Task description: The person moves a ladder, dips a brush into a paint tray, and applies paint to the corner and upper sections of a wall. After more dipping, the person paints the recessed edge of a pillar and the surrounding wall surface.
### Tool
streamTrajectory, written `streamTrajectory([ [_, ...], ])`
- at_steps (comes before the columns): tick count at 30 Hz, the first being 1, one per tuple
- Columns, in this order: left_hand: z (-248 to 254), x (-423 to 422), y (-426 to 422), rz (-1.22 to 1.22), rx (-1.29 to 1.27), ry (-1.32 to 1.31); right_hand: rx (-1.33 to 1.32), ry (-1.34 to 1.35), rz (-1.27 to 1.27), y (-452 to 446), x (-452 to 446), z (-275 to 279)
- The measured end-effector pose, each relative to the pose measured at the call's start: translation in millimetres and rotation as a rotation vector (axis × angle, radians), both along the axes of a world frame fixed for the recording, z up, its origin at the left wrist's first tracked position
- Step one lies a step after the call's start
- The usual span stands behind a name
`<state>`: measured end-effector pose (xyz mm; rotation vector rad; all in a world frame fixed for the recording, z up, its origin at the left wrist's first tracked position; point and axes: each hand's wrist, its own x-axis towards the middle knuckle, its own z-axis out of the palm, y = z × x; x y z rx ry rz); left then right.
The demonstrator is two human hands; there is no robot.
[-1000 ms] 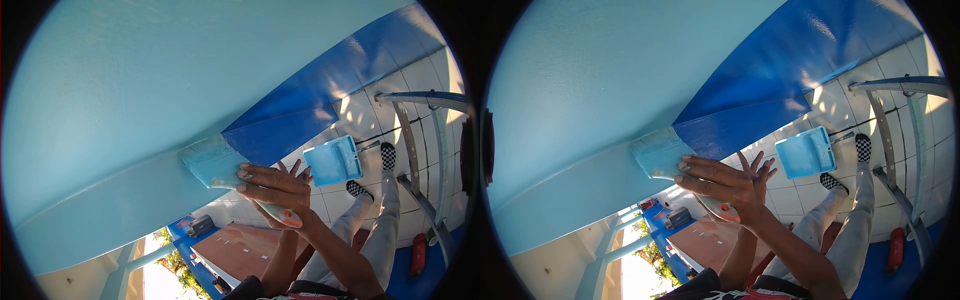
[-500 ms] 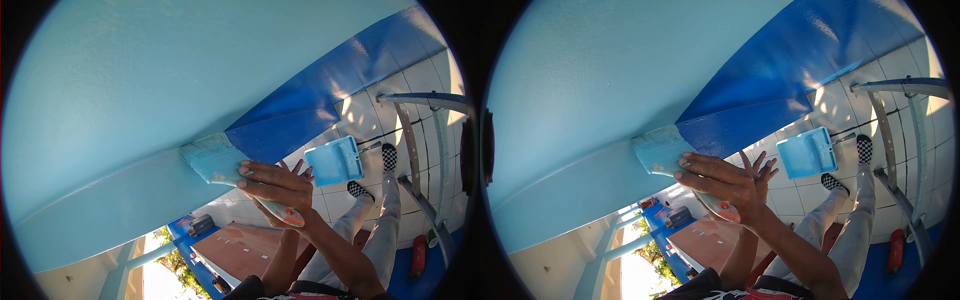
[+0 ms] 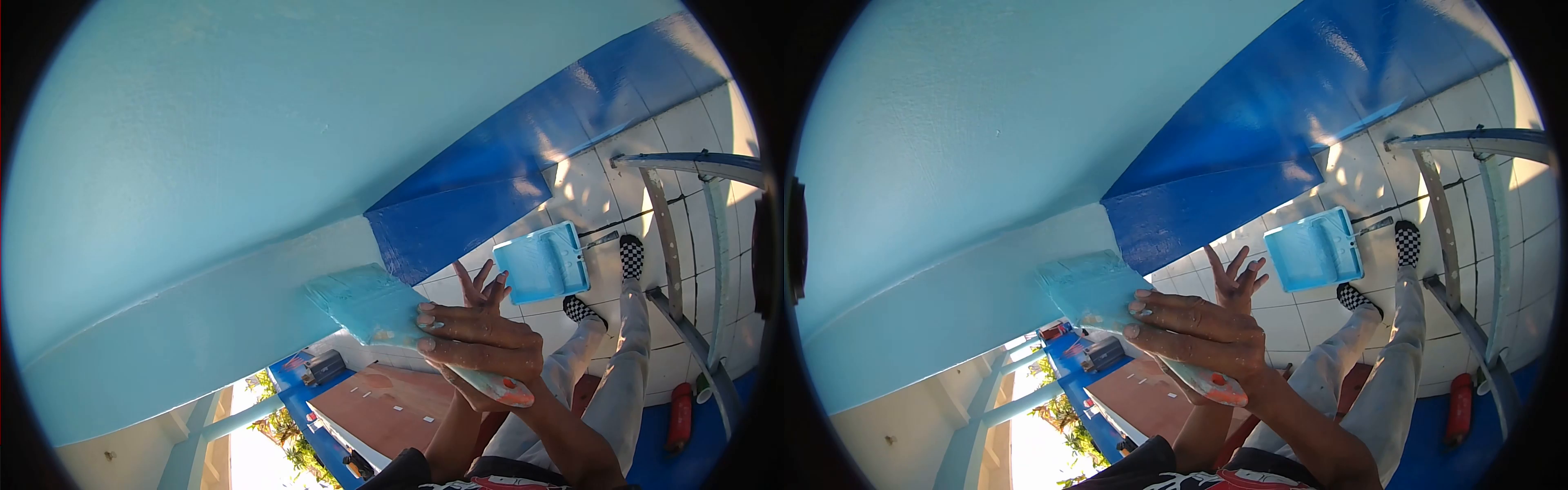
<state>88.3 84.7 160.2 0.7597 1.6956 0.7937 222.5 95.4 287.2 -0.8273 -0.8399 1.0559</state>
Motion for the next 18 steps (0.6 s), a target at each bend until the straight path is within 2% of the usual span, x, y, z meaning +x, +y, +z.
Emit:
streamTrajectory([
  [1, -2, 1, -5, 0.028, 0.071, -0.03, -0.002, 0.0, 0.003, 8, -6, -1],
  [3, -3, 0, -6, 0.031, 0.068, -0.025, -0.043, 0.057, -0.242, 37, -15, -1],
  [4, -3, 1, -6, 0.028, 0.065, -0.02, -0.019, 0.035, -0.086, 42, -1, -5],
  [5, -3, 2, -5, 0.024, 0.06, -0.013, -0.02, 0.035, -0.085, 34, -14, -9],
  [7, -2, 3, -4, 0.015, 0.053, 0.002, -0.333, -0.576, -0.269, 13, -52, -18],
  [8, -1, 4, -3, 0.01, 0.048, 0.008, 0.068, -0.133, 0.002, 22, -7, -20],
  [9, -2, 3, -3, 0.007, 0.043, 0.013, 0.066, -0.133, 0.005, 16, 6, -12],
  [11, 2, 3, 0, -0.013, 0.018, 0.007, 0.063, 0.061, 0.079, -5, 18, 0],
  [15, 9, 8, 3, -0.002, -0.02, -0.05, 0.086, 0.11, 0.124, -16, 34, -3],
  [16, 15, 10, 0, 0.0, -0.02, -0.051, 0.07, 0.048, 0.063, -5, 36, -5],
  [17, 25, 15, -1, 0.035, 0.026, -0.182, 0.056, -0.014, 0.002, 3, 35, -4],
  [18, 31, 17, -2, 0.069, 0.072, -0.312, -0.132, -0.082, -0.009, -1, 25, 0],
])
